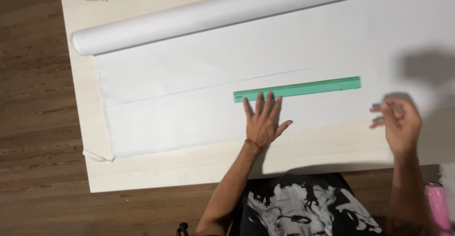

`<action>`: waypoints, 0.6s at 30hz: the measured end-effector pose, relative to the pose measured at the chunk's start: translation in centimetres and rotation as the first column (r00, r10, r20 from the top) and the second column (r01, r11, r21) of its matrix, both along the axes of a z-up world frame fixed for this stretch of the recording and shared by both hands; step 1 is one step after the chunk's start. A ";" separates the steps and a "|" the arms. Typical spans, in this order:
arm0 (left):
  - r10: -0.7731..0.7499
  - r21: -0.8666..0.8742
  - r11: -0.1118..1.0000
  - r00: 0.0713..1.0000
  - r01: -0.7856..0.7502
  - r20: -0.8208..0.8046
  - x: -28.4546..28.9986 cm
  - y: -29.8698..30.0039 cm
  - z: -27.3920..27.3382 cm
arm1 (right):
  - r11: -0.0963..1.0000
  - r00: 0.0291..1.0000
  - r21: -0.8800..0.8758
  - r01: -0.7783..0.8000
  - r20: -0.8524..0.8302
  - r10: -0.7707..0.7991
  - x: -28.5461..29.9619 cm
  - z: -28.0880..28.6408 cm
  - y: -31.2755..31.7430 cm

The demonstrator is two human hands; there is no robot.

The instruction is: Marking a long straight line on a sheet of material using a ruler and a marking tool

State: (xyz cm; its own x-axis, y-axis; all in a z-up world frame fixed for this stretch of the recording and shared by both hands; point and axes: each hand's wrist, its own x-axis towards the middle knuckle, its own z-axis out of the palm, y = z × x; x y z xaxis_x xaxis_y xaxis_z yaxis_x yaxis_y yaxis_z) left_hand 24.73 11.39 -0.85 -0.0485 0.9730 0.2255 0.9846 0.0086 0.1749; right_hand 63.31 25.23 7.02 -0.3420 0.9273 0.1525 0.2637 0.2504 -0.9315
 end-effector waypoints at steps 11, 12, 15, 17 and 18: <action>-0.061 0.026 0.998 0.998 0.060 0.021 13.4 8.4 1.1 | 0.818 0.834 -0.211 0.536 -0.023 -0.552 12.5 0.3 -1.5; -0.052 0.029 0.998 0.998 0.051 0.032 14.6 9.0 1.1 | 0.823 0.838 -0.204 0.531 -0.015 -0.545 14.5 0.3 -0.7; -0.061 0.116 0.992 0.996 0.053 0.071 17.0 12.0 0.9 | 0.851 0.859 -0.170 0.498 -0.039 -0.510 19.3 0.3 3.1; -0.018 0.084 0.996 0.995 0.010 0.101 18.5 12.9 0.6 | 0.841 0.856 -0.212 0.498 -0.038 -0.516 22.5 1.1 5.7; -0.007 0.076 0.997 0.995 -0.001 0.102 18.7 13.2 0.6 | 0.845 0.861 -0.218 0.489 -0.033 -0.507 24.4 0.7 7.2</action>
